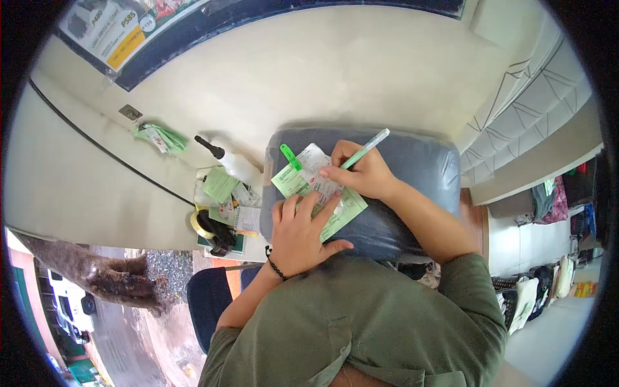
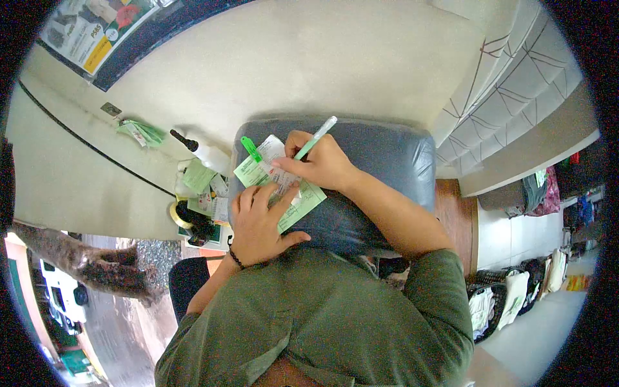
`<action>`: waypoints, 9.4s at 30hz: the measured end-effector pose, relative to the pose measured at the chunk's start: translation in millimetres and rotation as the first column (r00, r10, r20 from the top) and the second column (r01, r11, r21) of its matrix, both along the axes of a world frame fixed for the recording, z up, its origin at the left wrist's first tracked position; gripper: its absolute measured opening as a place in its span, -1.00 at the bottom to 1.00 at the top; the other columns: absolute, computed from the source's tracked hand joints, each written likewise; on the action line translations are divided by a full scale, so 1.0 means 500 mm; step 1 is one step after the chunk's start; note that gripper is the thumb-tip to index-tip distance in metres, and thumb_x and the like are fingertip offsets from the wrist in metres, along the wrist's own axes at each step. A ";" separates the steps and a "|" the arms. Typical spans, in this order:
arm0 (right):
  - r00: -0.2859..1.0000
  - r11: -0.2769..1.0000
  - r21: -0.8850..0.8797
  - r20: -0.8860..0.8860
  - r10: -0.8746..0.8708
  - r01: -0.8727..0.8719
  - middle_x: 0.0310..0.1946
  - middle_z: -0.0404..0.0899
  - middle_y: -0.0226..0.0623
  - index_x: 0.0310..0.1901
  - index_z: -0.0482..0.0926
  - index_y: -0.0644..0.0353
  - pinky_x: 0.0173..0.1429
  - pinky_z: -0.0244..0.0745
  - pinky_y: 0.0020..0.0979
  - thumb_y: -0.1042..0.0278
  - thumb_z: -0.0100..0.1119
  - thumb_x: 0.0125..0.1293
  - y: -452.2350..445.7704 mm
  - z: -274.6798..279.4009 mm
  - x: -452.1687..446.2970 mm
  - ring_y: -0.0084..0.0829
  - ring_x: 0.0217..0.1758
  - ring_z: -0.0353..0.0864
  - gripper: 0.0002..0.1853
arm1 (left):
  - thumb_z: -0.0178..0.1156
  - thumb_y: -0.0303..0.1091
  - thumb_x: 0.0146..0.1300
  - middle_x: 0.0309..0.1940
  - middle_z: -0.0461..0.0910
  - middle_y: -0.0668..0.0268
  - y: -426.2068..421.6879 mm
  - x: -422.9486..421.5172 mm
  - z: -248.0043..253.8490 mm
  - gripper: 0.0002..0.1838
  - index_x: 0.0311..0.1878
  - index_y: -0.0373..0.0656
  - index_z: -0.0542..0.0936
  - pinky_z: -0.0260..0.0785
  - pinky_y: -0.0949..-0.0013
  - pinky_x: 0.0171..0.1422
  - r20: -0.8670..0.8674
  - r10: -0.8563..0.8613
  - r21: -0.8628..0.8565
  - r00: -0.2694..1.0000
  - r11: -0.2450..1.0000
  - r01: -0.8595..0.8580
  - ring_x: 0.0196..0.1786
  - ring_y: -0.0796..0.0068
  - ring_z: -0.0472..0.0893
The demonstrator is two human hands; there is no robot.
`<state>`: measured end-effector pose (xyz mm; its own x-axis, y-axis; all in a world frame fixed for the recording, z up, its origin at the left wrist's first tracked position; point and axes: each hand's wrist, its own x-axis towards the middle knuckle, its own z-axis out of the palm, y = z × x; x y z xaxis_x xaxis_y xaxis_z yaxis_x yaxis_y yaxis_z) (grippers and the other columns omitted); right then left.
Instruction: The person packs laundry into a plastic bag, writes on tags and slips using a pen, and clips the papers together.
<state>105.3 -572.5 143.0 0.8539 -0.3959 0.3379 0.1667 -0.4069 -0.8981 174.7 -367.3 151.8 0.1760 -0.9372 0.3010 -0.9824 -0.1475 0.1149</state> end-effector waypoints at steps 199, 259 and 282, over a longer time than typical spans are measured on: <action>0.833 0.722 -0.524 -0.539 0.129 -0.451 -0.19 0.67 -0.01 -0.05 0.55 0.11 -0.02 0.54 0.03 0.24 0.07 0.34 0.234 -0.134 0.556 0.05 -0.08 0.66 -0.77 | 0.36 -0.28 0.08 0.16 0.54 0.32 0.275 0.628 -0.200 -0.79 -0.17 0.10 0.72 0.14 -0.04 0.33 0.122 0.779 -0.093 0.615 0.626 -0.774 0.31 0.17 0.34; 0.951 0.807 0.543 -0.302 -0.070 0.232 -0.39 0.67 -0.38 -0.22 0.62 0.25 -0.38 0.46 -0.49 0.39 0.36 0.27 0.479 -0.045 -0.106 -0.56 -0.45 0.59 -0.85 | 0.23 -0.39 0.39 -0.26 0.67 0.37 0.333 -0.040 -0.143 -0.85 -0.09 -0.27 0.64 0.46 0.56 -0.15 -0.923 -0.235 -0.105 -0.306 0.917 -0.386 -0.21 0.65 0.61; 0.967 0.762 0.609 -0.242 -0.085 0.220 -0.38 0.68 -0.34 -0.24 0.62 0.30 -0.35 0.54 -0.48 0.43 0.29 0.31 0.550 -0.058 -0.085 -0.52 -0.43 0.63 -0.88 | 0.40 -0.46 -0.10 -0.33 0.66 0.45 0.388 -0.014 -0.072 -0.82 -0.38 -0.05 0.64 0.24 0.23 -0.03 -0.515 0.004 -0.571 0.857 0.744 -0.347 -0.21 0.31 0.57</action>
<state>62.8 -297.2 113.8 0.7830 -0.5915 -0.1923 -0.0468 0.2522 -0.9665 167.8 -173.4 116.0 0.5906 -0.4957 0.6368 -0.7468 -0.0369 0.6640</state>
